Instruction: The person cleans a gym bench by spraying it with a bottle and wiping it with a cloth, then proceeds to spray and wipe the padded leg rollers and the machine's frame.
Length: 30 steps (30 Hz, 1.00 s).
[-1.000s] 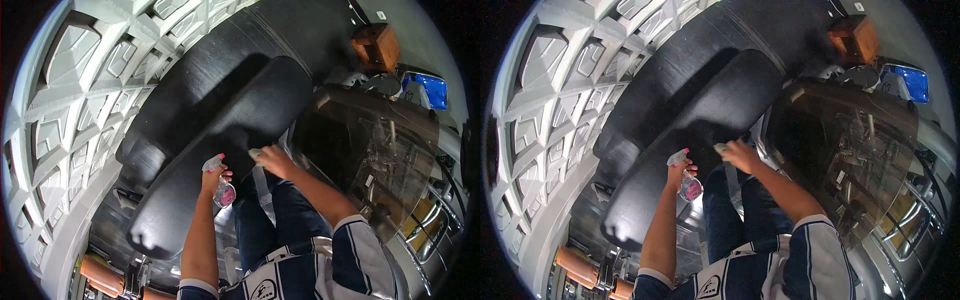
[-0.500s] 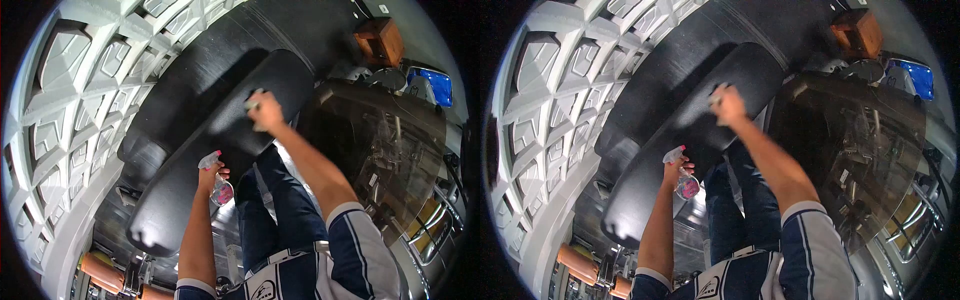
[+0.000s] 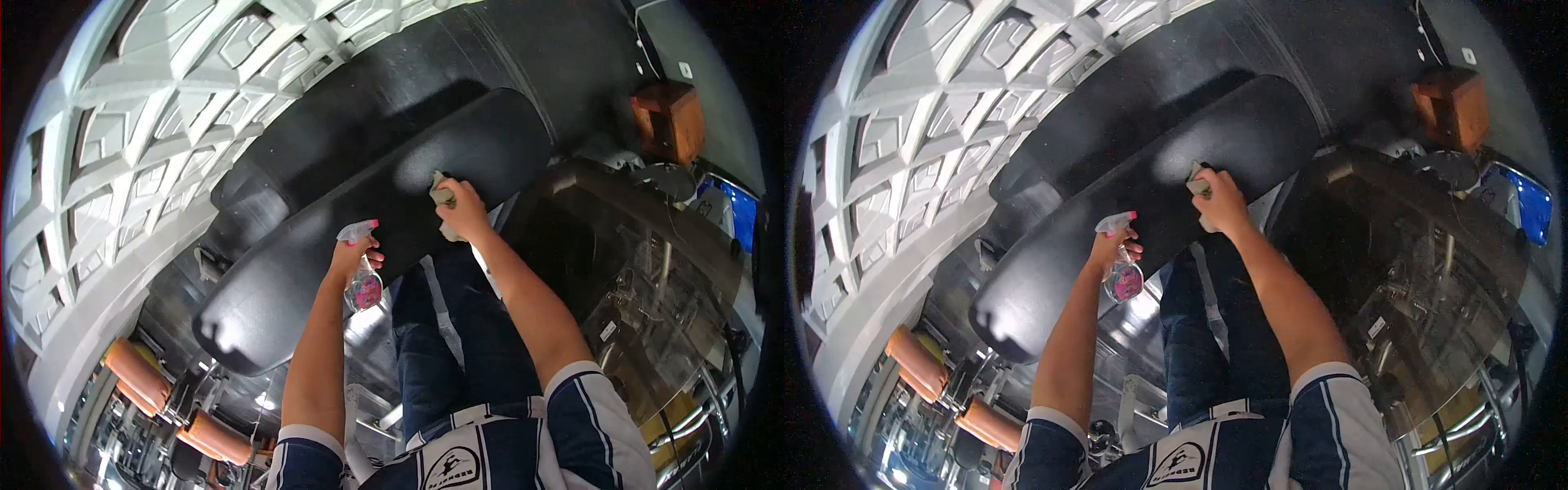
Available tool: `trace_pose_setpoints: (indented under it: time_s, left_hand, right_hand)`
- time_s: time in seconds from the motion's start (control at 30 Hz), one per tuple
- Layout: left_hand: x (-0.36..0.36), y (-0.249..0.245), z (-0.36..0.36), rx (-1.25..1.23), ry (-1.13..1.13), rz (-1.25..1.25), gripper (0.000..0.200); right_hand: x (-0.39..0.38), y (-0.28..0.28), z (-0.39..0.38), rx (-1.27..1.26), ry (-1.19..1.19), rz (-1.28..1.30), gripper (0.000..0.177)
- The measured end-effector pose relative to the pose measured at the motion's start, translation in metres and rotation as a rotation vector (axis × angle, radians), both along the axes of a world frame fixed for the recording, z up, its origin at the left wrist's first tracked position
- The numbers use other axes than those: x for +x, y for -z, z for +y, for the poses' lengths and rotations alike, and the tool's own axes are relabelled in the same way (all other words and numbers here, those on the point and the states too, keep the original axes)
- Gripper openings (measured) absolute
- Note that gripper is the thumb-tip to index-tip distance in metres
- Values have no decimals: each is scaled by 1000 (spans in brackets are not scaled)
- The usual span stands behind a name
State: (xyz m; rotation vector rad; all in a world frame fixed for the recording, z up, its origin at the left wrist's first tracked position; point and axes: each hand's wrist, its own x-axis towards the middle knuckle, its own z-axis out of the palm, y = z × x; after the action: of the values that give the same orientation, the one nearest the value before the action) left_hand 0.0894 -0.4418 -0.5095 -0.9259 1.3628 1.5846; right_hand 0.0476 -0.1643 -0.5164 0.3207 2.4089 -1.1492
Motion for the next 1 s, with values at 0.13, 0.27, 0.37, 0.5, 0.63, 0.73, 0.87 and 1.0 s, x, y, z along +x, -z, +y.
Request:
trace_pose_setpoints:
  time_s: [0.13, 0.27, 0.37, 0.5, 0.63, 0.73, 0.87, 1.0]
  left_hand:
    - [0, 0, 1, 18, -33, 17, 23]
    - [5, 2, 4, 3, -76, 52, 30]
    - [10, 1, 6, -49, -82, 67, 35]
    - [35, -21, 7, -95, -109, 225, 37]
    - [81, -47, -30, -263, -290, 206, 33]
    - [122, -62, -80, -365, -433, 182, 21]
    - [180, -82, -158, -510, -636, 211, 17]
    - [244, -84, -235, -559, -916, 238, 18]
  right_hand:
    - [-20, 2, 3, 10, -64, -111, 29]
    - [-26, 24, 5, 53, -64, -150, 30]
    - [-32, 6, 1, 32, -34, -296, 28]
    - [-30, 7, -7, 131, -30, -203, 35]
    - [-29, 21, 1, 67, 3, -218, 36]
    - [-28, 7, -12, 77, 35, -229, 31]
    - [-22, -2, -22, 123, 3, -230, 29]
    - [-14, 14, -19, 90, 18, -197, 30]
